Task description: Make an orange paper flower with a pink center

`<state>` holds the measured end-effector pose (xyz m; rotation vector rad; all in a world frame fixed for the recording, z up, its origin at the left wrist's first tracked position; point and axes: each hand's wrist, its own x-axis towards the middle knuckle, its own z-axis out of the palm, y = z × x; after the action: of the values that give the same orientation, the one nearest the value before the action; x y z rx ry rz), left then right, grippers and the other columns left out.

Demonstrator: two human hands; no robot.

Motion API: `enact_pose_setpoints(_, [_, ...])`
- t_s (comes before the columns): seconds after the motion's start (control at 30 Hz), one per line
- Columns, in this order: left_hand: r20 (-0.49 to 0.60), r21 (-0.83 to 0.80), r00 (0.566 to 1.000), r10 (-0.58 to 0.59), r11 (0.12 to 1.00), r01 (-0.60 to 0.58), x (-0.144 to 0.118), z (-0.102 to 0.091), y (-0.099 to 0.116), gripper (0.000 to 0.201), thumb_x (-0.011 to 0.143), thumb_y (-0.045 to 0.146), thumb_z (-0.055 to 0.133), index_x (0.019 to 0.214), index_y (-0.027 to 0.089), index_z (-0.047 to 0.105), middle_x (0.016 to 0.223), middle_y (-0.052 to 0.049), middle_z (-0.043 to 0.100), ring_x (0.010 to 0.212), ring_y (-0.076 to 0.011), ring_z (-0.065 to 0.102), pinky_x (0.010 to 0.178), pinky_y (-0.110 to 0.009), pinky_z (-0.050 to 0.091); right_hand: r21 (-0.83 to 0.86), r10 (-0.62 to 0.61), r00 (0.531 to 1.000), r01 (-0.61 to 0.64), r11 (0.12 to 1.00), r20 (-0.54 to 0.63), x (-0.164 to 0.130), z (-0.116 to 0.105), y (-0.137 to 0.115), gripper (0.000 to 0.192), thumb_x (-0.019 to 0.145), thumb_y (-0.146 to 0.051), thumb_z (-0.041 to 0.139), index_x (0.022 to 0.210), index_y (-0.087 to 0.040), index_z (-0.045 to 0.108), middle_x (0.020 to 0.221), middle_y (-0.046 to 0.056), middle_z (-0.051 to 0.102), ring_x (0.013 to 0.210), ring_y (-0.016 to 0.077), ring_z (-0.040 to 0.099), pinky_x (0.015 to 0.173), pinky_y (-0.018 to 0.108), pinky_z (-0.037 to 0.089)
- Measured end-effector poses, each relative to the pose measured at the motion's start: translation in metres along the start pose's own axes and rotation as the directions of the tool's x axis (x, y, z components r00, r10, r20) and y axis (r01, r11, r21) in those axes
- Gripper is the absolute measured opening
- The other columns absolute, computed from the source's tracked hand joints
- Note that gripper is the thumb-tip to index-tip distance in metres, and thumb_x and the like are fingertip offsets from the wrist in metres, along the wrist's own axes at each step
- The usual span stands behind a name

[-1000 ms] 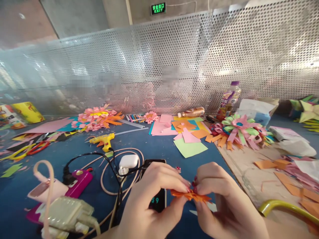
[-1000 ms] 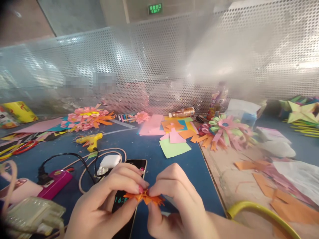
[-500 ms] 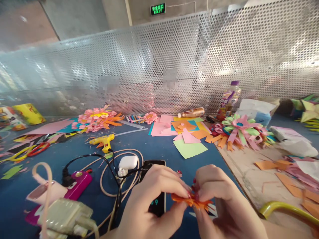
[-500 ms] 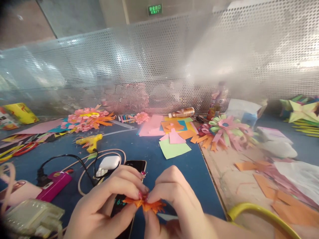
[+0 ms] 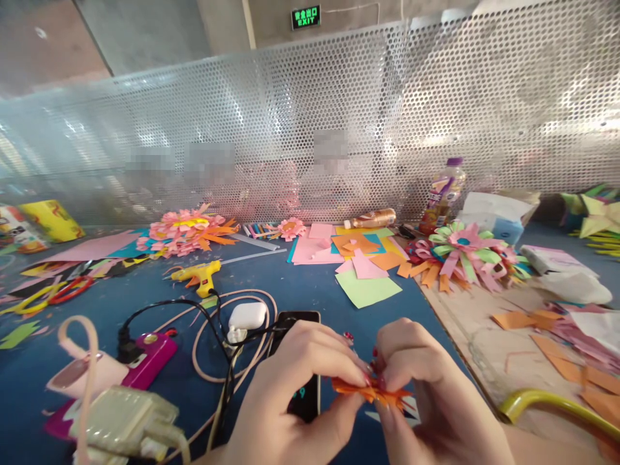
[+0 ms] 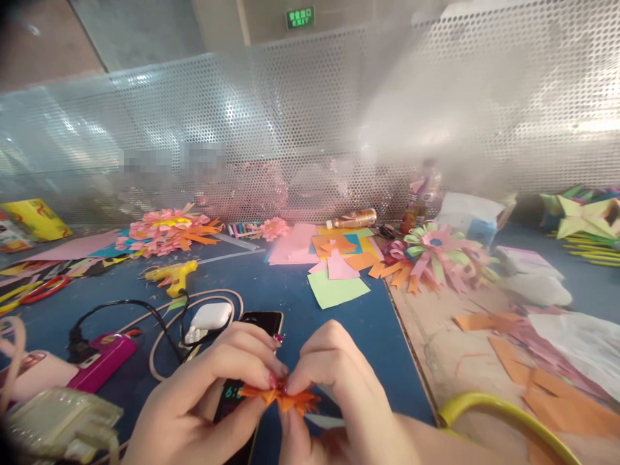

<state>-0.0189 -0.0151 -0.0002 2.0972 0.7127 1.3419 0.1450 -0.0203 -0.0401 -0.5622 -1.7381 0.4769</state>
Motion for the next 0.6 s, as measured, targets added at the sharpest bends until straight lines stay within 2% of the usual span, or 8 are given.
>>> enact_pose_setpoints(0.4, [0.014, 0.011, 1.000, 0.007, 1.000, -0.007, -0.0001, -0.0006, -0.0008, 0.020, 0.076, 0.004, 0.062, 0.084, 0.022, 0.062, 0.080, 0.000, 0.069, 0.082, -0.0145, 0.063, 0.081, -0.027, 0.051, -0.027, -0.020, 1.000, 0.020, 0.999, 0.001, 0.0016, 0.0008, 0.0013, 0.028, 0.074, 0.001, 0.050, 0.092, -0.021, 0.046, 0.078, 0.002, 0.047, 0.071, 0.0155, 0.052, 0.058, 0.028, 0.045])
enact_pose_setpoints(0.6, [0.045, 0.005, 0.999, 0.001, 1.000, -0.001, -0.0030, -0.0021, -0.0043, 0.023, 0.077, 0.002, 0.059, 0.086, 0.023, 0.061, 0.082, 0.001, 0.067, 0.083, -0.0134, 0.062, 0.084, -0.026, 0.049, -0.044, -0.061, 0.997, 0.059, 0.997, -0.055, 0.0094, 0.0031, -0.0036, 0.023, 0.073, 0.001, 0.046, 0.087, -0.018, 0.048, 0.072, 0.002, 0.047, 0.065, 0.0137, 0.050, 0.053, 0.025, 0.044])
